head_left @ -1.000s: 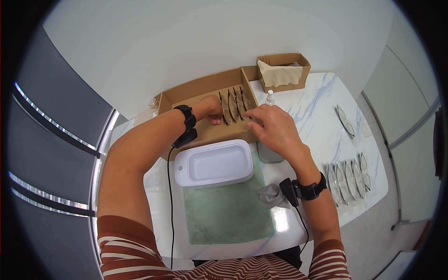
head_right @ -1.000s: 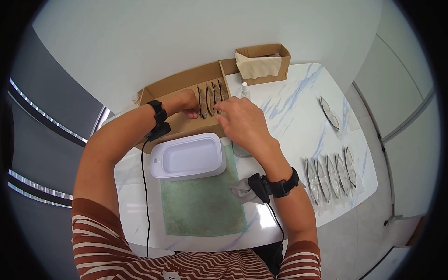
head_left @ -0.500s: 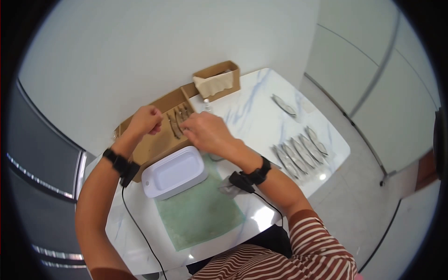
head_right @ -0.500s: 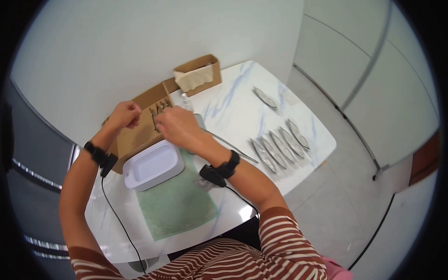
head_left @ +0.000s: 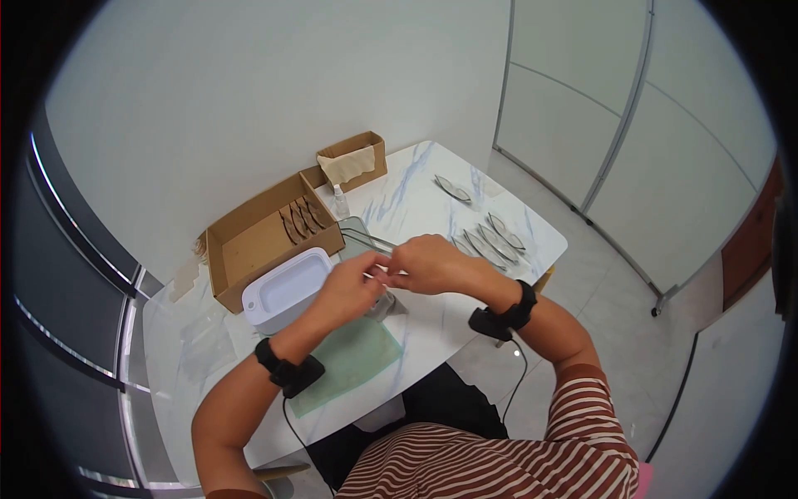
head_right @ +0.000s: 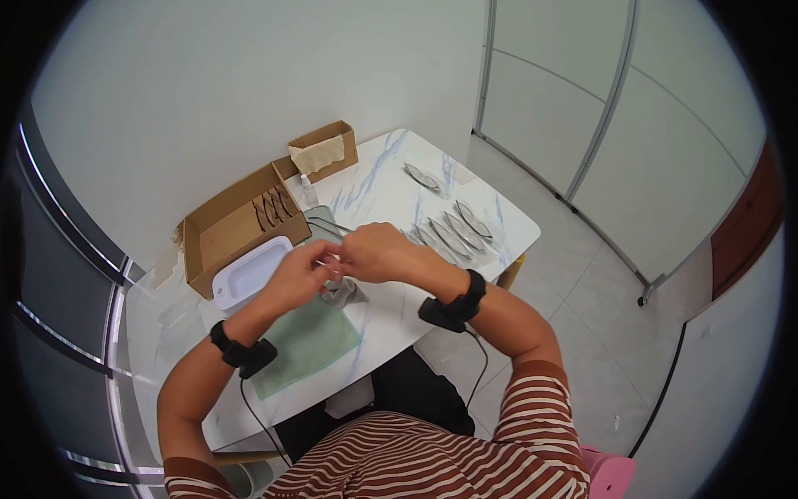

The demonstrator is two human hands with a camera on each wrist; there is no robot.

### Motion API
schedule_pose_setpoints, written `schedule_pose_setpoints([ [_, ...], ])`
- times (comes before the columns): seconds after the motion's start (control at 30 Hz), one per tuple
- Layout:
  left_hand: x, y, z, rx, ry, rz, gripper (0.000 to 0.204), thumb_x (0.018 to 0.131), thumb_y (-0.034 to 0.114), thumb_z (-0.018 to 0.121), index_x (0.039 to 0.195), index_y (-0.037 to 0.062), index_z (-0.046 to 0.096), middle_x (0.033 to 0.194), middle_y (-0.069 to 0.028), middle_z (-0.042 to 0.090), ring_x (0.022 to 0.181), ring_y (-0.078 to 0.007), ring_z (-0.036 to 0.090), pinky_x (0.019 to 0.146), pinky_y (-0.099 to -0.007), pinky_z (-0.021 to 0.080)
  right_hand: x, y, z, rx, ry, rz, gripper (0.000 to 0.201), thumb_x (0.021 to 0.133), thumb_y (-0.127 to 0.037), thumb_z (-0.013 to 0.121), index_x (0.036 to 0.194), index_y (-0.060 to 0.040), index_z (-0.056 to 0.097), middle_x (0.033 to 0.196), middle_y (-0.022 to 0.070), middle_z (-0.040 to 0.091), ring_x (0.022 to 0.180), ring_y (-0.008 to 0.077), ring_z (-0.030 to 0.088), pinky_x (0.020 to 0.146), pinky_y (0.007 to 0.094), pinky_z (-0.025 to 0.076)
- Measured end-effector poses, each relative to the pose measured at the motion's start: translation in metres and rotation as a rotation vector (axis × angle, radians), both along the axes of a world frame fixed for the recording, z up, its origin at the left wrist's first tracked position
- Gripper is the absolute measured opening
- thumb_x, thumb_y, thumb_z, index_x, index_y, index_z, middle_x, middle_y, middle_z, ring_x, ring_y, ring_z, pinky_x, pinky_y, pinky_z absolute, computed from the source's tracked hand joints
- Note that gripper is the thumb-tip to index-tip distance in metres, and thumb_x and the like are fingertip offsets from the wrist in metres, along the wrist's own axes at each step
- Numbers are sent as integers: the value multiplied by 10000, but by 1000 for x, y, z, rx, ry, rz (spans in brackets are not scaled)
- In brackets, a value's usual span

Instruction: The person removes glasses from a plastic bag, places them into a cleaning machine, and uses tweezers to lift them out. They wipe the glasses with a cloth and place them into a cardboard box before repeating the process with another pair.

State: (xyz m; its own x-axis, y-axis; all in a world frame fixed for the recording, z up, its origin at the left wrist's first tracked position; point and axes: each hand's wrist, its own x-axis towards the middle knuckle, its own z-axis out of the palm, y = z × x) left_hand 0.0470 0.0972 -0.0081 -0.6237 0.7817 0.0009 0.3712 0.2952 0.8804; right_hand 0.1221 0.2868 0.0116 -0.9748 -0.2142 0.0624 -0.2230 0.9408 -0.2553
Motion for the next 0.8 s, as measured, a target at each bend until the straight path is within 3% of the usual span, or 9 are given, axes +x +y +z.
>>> schedule_pose_setpoints([
  [0.07,15,14,-13,-28,215,-98,346,915,69,565,1248,27,653,1088,-145,721,961,-290,720,848,-396,572,11,21,5,123,-124,-35,237,927,-327,678,989,-137,805,863,129,748,850,350,708,744,452,548],
  [0.1,19,19,-23,-21,221,-91,346,915,69,565,1248,27,653,1088,-145,721,961,-290,720,848,-396,572,14,35,3,152,-158,-46,240,925,-323,678,1017,-141,805,882,124,755,864,344,712,758,446,552],
  [0.17,21,33,-42,-99,489,-198,419,919,137,583,1326,54,634,1300,-167,666,1156,-335,653,1028,-418,507,10,72,-10,97,-92,-84,251,882,-343,687,987,-148,805,890,154,758,887,355,725,781,448,567],
  [0.33,26,69,-59,-103,430,-216,427,926,185,607,1338,79,640,1395,-183,607,1274,-358,584,1077,-439,473,-22,146,-9,225,-58,-390,322,879,-307,709,1176,-196,768,1127,98,757,1075,331,694,927,442,550],
  [0.43,24,94,-72,-32,458,-182,440,929,201,615,1347,64,631,1424,-213,578,1301,-387,562,1098,-448,457,-59,200,-29,259,-54,-433,347,872,-309,711,1210,-249,758,1238,31,728,1190,326,642,1006,439,525],
  [0.53,22,113,-73,31,424,-199,459,929,217,627,1359,55,621,1436,-240,561,1320,-408,543,1114,-455,442,-89,226,-41,187,-103,-430,381,864,-290,729,1225,-169,755,1175,119,748,1102,359,682,999,437,519],
  [0.67,33,112,-69,64,355,-214,451,925,225,648,1337,41,631,1402,-251,578,1296,-417,554,1094,-465,452,-132,270,-82,117,-121,-300,308,872,-286,696,1128,-136,778,1116,116,758,1053,364,687,964,454,528],
  [0.73,30,103,-69,95,364,-201,444,923,226,654,1324,37,637,1387,-253,587,1282,-423,560,1083,-469,458,-160,296,-109,354,-253,-120,353,876,-354,644,1049,-81,786,1068,156,752,1030,379,691,953,437,532],
  [0.8,29,91,-65,62,387,-206,412,923,222,658,1288,30,651,1345,-232,611,1243,-418,581,1049,-463,475,-183,335,-149,458,-221,-114,362,871,-367,637,1024,-76,788,1063,166,747,1025,383,691,934,447,538],
])
